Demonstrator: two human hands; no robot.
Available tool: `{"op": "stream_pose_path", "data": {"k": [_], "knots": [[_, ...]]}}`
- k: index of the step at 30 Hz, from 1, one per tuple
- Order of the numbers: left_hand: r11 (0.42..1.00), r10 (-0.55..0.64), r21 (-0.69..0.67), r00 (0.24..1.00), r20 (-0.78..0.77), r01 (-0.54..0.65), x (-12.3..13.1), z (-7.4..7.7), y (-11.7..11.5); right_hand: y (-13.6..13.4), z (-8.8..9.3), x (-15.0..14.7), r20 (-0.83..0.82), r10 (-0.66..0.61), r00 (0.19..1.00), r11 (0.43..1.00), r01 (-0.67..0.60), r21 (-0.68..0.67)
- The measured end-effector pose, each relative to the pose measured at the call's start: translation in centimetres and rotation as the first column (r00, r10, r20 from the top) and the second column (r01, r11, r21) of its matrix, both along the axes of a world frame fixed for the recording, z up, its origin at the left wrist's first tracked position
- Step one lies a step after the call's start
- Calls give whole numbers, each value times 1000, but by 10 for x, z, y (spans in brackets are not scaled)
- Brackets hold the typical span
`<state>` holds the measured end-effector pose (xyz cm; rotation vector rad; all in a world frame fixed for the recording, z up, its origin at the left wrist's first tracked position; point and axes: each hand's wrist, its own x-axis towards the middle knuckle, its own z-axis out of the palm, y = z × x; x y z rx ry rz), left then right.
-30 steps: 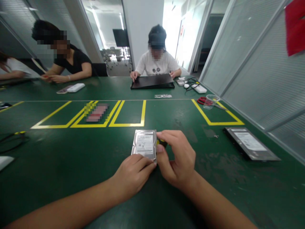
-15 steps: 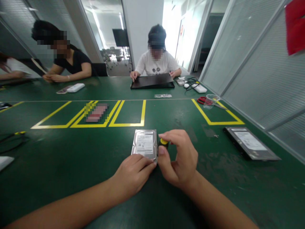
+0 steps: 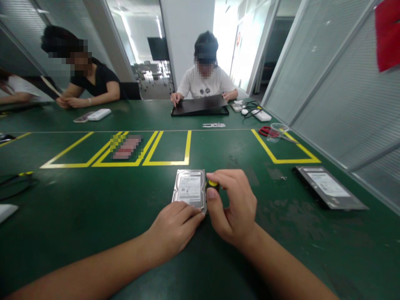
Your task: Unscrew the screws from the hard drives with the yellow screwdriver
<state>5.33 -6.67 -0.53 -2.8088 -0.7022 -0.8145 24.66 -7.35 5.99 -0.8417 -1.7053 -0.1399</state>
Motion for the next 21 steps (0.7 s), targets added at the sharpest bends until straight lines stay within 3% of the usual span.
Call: {"op": "stream_pose_path", "data": {"k": [11, 15, 21], "knots": [[1000, -2, -7, 1000, 4, 2, 0, 2, 0, 3, 1, 2, -24, -55, 998, 998, 56, 18], [1000, -2, -6, 1000, 10, 2, 0, 2, 0, 2, -2, 4, -114, 2, 994, 1000, -3, -5], [1000, 1, -9, 1000, 4, -1, 0, 2, 0, 3, 0, 6, -86, 57, 995, 998, -59, -24]]}}
